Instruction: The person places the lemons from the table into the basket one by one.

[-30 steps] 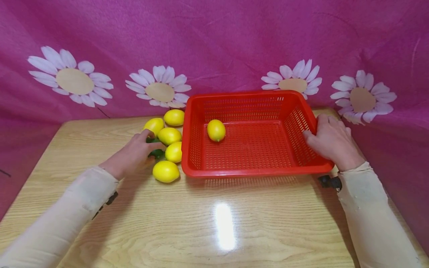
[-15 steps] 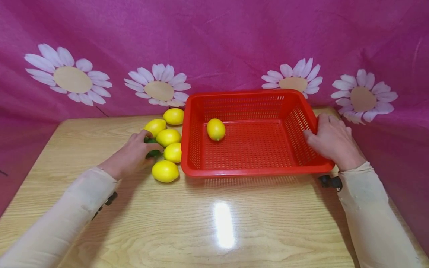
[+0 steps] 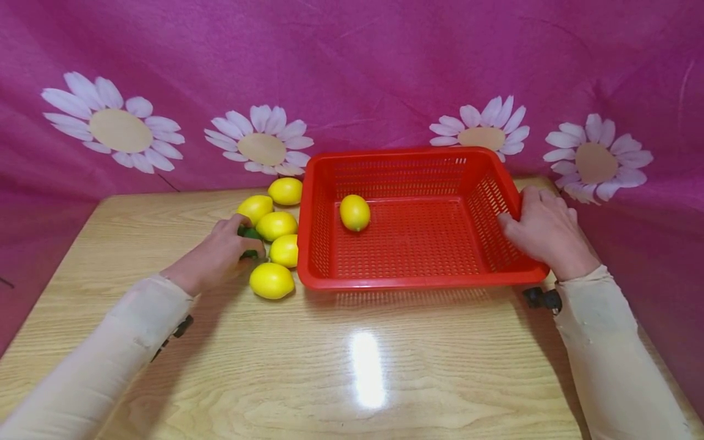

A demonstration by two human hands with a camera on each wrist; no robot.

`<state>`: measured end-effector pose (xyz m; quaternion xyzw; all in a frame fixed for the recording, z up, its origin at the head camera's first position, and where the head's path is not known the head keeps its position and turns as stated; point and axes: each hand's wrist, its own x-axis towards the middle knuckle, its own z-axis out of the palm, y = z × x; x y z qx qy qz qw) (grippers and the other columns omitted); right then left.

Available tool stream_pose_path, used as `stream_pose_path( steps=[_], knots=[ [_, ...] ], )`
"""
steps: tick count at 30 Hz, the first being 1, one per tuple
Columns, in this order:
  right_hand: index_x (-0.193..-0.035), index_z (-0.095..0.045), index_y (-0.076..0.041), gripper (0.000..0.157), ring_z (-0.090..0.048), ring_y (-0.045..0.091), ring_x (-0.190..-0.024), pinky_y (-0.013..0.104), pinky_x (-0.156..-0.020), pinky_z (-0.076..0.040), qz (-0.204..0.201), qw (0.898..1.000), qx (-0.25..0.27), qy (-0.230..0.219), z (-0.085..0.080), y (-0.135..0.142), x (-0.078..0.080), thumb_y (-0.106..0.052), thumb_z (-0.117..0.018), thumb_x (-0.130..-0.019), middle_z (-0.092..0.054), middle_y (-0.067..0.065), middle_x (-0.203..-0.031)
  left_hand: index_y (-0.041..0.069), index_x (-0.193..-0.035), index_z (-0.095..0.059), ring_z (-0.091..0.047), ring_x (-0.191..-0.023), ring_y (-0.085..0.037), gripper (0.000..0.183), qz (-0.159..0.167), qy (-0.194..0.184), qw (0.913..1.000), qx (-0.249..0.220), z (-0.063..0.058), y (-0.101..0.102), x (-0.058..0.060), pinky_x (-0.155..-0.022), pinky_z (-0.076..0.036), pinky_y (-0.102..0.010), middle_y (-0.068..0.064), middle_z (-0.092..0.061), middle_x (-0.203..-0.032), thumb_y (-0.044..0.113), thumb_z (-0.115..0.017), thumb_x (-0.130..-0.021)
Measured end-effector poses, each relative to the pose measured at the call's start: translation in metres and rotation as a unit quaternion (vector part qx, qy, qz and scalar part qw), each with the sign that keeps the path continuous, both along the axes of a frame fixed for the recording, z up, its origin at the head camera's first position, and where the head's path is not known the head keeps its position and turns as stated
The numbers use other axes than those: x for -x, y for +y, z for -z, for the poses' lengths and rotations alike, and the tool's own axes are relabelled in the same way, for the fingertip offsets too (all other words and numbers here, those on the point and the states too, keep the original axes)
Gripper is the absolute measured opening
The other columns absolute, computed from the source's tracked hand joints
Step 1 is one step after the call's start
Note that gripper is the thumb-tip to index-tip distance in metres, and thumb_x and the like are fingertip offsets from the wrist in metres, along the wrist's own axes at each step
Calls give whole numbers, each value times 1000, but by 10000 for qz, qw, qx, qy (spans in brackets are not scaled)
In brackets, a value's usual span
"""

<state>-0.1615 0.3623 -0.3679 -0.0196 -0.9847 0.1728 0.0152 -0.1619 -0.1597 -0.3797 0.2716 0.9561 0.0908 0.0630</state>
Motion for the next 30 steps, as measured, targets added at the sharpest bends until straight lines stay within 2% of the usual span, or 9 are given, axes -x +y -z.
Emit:
stream_pose_path(
  steps=[17,30],
  knots=[
    [-119,-48,10,46,-46,46,-98,64,-85,-39,-9,10000,-22,-58,0,0,0,-27,-62,-94,-52,29,-107,17,-110,-80,-41,-130,-50,28,-289,-277,9992,-10,4,2,0,-111,-46,-67,-28,-45,-140,-1,-75,-89],
    [-116,-49,10,45,-46,47,-98,67,-87,-39,-44,9999,-108,52,0,0,0,-27,-61,-94,-52,29,-105,17,-112,-80,-41,-131,-51,30,-276,-139,9995,34,7,2,-1,-111,-45,-68,-30,-45,-142,-2,-75,-90]
  ],
)
